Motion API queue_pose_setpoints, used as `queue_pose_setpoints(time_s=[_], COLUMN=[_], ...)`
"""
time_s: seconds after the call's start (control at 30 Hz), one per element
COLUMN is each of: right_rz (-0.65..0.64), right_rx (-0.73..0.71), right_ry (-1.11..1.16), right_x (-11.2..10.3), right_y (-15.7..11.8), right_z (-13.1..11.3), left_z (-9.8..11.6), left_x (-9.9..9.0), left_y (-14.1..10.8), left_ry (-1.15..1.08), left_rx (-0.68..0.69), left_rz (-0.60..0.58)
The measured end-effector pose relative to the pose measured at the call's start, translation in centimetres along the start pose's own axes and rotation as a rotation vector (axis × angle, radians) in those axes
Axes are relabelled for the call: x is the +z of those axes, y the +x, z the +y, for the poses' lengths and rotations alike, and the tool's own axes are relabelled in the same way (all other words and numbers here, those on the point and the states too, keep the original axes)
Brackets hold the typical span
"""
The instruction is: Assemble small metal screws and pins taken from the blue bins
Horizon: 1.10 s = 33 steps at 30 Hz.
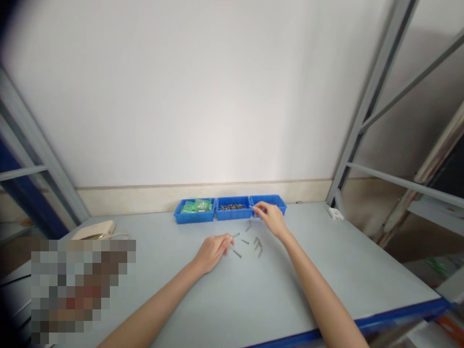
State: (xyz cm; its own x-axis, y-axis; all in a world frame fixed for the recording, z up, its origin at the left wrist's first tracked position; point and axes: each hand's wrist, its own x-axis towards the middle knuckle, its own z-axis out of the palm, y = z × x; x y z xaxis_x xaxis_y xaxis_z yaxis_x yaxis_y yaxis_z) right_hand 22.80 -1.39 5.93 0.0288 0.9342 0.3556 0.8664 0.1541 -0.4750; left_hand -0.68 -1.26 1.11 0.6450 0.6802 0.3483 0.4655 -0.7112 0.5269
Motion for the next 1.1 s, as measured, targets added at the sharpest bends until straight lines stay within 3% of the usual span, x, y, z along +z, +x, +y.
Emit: queue_pose_setpoints(time_s=[0.1,0.17,0.27,0.4,0.53,0.7,1.1], right_rz=[0.093,0.111,0.062,-0.074,-0.128,-0.15,-0.123], right_rx=[0.149,0.211,0.263,0.279,0.275,0.234,0.07], right_ry=[-0.174,-0.266,-0.358,-0.418,-0.433,-0.422,-0.361], right_x=[-2.4,-2.8,-0.9,4.0,7.0,7.6,7.6], right_y=[2.5,2.8,1.5,-0.5,-0.2,0.7,-0.8], right_z=[1.4,1.7,1.2,0.0,-0.6,-0.8,-1.0], left_z=[-0.5,-0.7,-0.8,-0.8,-0.6,-0.6,-0.9], left_x=[-0.6,-0.9,-1.0,-0.6,-0.6,-0.7,-0.3], left_y=[0.2,0.3,0.4,0.3,0.2,0.2,0.3], left_ry=[0.008,0.01,0.01,0.005,0.013,0.028,0.089], left_rx=[-0.039,-0.055,-0.067,-0.054,-0.045,-0.051,-0.054], left_rz=[0.035,0.056,0.067,0.047,0.033,0.039,0.014])
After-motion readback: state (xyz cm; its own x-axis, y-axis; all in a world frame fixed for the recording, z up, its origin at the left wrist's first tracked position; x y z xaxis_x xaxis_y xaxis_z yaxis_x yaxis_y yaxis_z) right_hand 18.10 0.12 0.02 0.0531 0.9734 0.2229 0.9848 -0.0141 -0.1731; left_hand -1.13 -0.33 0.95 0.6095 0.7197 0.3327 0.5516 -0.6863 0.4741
